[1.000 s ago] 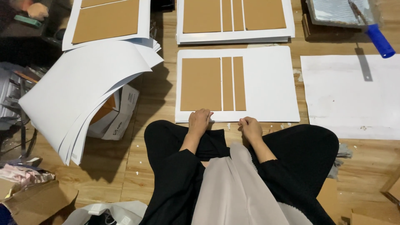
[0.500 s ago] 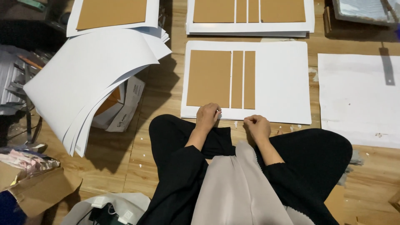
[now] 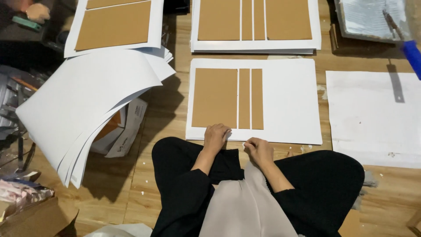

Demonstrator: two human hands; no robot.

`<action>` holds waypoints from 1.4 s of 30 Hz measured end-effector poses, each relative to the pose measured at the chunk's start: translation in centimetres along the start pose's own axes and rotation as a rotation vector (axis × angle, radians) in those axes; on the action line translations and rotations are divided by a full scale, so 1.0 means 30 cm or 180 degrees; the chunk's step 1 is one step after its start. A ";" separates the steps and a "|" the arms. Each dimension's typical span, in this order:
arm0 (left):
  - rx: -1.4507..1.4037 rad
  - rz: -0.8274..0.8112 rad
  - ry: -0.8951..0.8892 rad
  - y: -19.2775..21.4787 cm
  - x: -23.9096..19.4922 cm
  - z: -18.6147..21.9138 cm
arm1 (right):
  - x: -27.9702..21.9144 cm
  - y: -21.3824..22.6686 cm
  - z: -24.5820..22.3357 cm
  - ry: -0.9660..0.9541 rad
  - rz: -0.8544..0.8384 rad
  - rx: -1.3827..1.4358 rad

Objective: Applying glue to white sheets with a roller and precisely placing cardboard panels and strips onto them to assemble components.

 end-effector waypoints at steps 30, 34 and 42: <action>-0.0177 0.0208 0.0188 0.024 0.083 0.027 | 0.001 0.006 -0.183 0.1343 0.0150 0.0509; -0.0104 0.0408 -0.0068 0.028 0.068 0.024 | -0.067 0.101 -0.194 0.1742 0.0944 0.0324; -0.0275 0.0267 -0.0059 0.034 0.035 0.058 | -0.555 0.784 0.137 0.0858 0.2738 -0.0151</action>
Point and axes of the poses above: each hand's wrist, its own x-axis towards the middle knuckle, its own y-axis out of the back of the hand, z = x × y, the point moved 9 cm from there along x, towards the middle knuckle, and after that the axes turned 7 degrees about -x, right-handed, at the moved point
